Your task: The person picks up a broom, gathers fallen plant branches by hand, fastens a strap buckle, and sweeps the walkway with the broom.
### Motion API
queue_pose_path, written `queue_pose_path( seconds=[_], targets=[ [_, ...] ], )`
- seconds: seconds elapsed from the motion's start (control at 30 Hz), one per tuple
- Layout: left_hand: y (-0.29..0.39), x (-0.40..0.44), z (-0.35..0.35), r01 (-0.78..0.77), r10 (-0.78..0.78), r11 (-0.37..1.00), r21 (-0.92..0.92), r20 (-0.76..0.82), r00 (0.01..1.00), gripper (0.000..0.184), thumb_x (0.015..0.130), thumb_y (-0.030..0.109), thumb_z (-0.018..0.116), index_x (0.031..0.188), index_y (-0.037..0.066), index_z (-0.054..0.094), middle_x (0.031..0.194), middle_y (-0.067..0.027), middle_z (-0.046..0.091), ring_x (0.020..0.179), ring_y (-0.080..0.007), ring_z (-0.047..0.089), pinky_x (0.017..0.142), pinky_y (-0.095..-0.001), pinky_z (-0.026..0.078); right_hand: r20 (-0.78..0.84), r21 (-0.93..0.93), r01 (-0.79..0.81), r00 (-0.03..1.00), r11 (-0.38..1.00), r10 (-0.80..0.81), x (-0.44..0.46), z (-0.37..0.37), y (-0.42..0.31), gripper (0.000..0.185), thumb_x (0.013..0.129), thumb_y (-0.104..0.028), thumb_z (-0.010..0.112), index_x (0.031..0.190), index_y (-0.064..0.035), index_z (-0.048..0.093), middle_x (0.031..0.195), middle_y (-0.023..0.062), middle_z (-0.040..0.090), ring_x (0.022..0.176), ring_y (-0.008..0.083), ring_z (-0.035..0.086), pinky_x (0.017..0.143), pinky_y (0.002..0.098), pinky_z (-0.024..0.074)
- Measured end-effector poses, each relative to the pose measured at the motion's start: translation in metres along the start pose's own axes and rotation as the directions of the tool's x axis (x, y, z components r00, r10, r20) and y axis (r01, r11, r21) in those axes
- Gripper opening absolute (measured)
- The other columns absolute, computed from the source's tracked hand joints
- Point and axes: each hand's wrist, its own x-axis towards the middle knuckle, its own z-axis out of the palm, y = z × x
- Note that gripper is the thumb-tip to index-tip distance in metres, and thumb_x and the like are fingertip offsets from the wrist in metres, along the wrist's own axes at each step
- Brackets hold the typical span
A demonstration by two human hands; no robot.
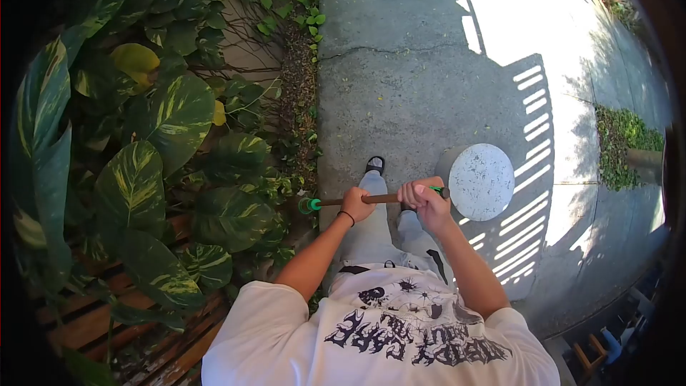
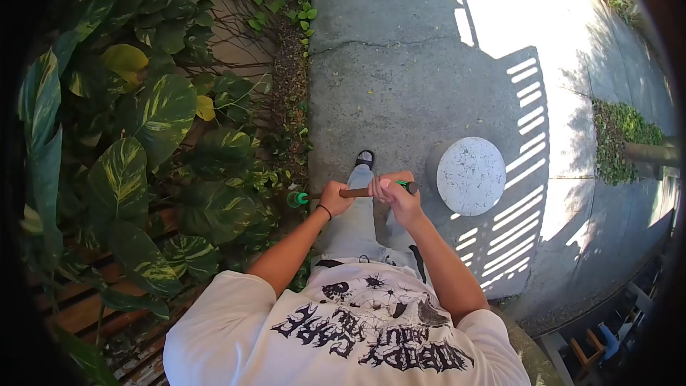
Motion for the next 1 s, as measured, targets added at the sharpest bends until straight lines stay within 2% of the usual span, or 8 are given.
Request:
queue_pose_path(
  seconds=[0.03, 0.13, 0.2, 0.4, 0.53, 0.67, 0.8, 1.0],
  targets=[
    [-0.014, 0.028, -0.006, -0.054, 0.051, 0.998, 0.03, 0.092, 0.995, 0.031, 0.075, 0.02, 0.078, 0.056, 0.005, 0.059, 0.05, -0.0093, 0.051, 0.047, -0.0166, 0.048, 0.049, -0.0365, 0.041, -0.049, -0.056, 0.008, 0.999, 0.998, -0.011, 0.013, -0.004, 0.011, 0.048, 0.091, -0.027, 0.059, 0.057, -0.0064, 0.032, 0.055, 0.0037, 0.036, 0.056, 0.0171, 0.033, 0.067, 0.0361, 0.0361],
    [0.052, 0.157, 0.044, -0.476, 0.497, 0.868, -0.144, 0.22, 0.84, 0.041, 0.072, 0.018, 0.075, 0.054, 0.005, 0.042, 0.051, -0.0145, 0.043, 0.048, -0.0259, 0.042, 0.049, -0.0399, 0.035, -0.044, -0.667, 0.139, 0.973, 0.732, -0.225, 0.043, 0.014, -0.057, 0.046, 0.089, -0.025, 0.059, 0.06, 0.0006, 0.034, 0.055, 0.0068, 0.035, 0.053, 0.0201, 0.034, 0.056, 0.0359, 0.0293],
    [0.142, 0.214, 0.077, -0.476, 0.545, 0.827, -0.297, 0.224, 0.808, 0.039, 0.073, 0.019, 0.074, 0.054, 0.004, 0.044, 0.053, -0.0154, 0.045, 0.049, -0.0258, 0.043, 0.051, -0.0411, 0.038, -0.015, -0.827, 0.185, 0.937, 0.531, -0.35, 0.065, 0.016, -0.108, 0.052, 0.09, -0.03, 0.063, 0.062, 0.0025, 0.035, 0.056, 0.0077, 0.036, 0.053, 0.021, 0.035, 0.054, 0.0364, 0.0276],
    [0.279, 0.209, 0.022, -0.567, 0.701, 0.7, -0.435, 0.266, 0.661, 0.025, 0.072, 0.012, 0.071, 0.056, 0.003, 0.054, 0.058, -0.0202, 0.055, 0.055, -0.0384, 0.056, 0.055, -0.0431, 0.045, 0.01, -0.839, 0.286, 0.859, 0.463, -0.513, 0.106, 0.088, -0.206, 0.057, 0.09, -0.034, 0.066, 0.056, -0.008, 0.028, 0.048, 0.0013, 0.032, 0.045, 0.0158, 0.032, 0.05, 0.0321, 0.0264],
    [0.213, 0.201, -0.051, -0.379, 0.431, 0.901, -0.211, 0.341, 0.835, 0.019, 0.074, 0.015, 0.073, 0.064, 0.003, 0.061, 0.065, -0.0223, 0.058, 0.065, -0.0449, 0.059, 0.06, -0.0455, 0.048, -0.104, -0.473, 0.302, 0.913, 0.827, -0.393, 0.144, 0.065, -0.196, 0.052, 0.087, -0.028, 0.061, 0.053, -0.0128, 0.025, 0.045, -0.0004, 0.029, 0.041, 0.0145, 0.025, 0.048, 0.0331, 0.0261],
    [0.085, 0.264, -0.098, -0.234, 0.204, 0.97, 0.072, 0.295, 0.933, 0.018, 0.073, 0.009, 0.07, 0.06, 0.0, 0.06, 0.06, -0.0214, 0.056, 0.056, -0.0374, 0.059, 0.058, -0.0422, 0.048, -0.278, -0.135, 0.159, 0.941, 0.978, -0.191, 0.198, -0.019, -0.076, 0.043, 0.082, -0.021, 0.061, 0.057, -0.01, 0.027, 0.055, 0.0016, 0.034, 0.056, 0.0177, 0.032, 0.071, 0.0369, 0.0377],
    [0.06, 0.359, -0.06, -0.505, 0.474, 0.863, -0.019, 0.376, 0.796, 0.031, 0.074, 0.009, 0.068, 0.055, 0.001, 0.045, 0.051, -0.0183, 0.049, 0.049, -0.0356, 0.054, 0.049, -0.0418, 0.042, -0.271, -0.523, 0.168, 0.897, 0.835, -0.35, 0.215, -0.017, -0.041, 0.038, 0.08, -0.014, 0.061, 0.059, -0.0038, 0.031, 0.056, 0.0064, 0.034, 0.056, 0.0205, 0.035, 0.066, 0.0361, 0.0384],
    [0.264, 0.401, 0.094, -0.651, 0.738, 0.666, -0.364, 0.451, 0.503, 0.023, 0.065, 0.015, 0.073, 0.057, 0.006, 0.054, 0.064, -0.0209, 0.059, 0.066, -0.0439, 0.06, 0.059, -0.0482, 0.046, -0.202, -0.94, -0.027, 0.849, 0.341, -0.489, 0.202, -0.022, -0.175, 0.037, 0.08, -0.011, 0.064, 0.064, 0.0006, 0.033, 0.06, 0.0097, 0.036, 0.055, 0.0235, 0.037, 0.055, 0.0364, 0.0298]
  ],
)
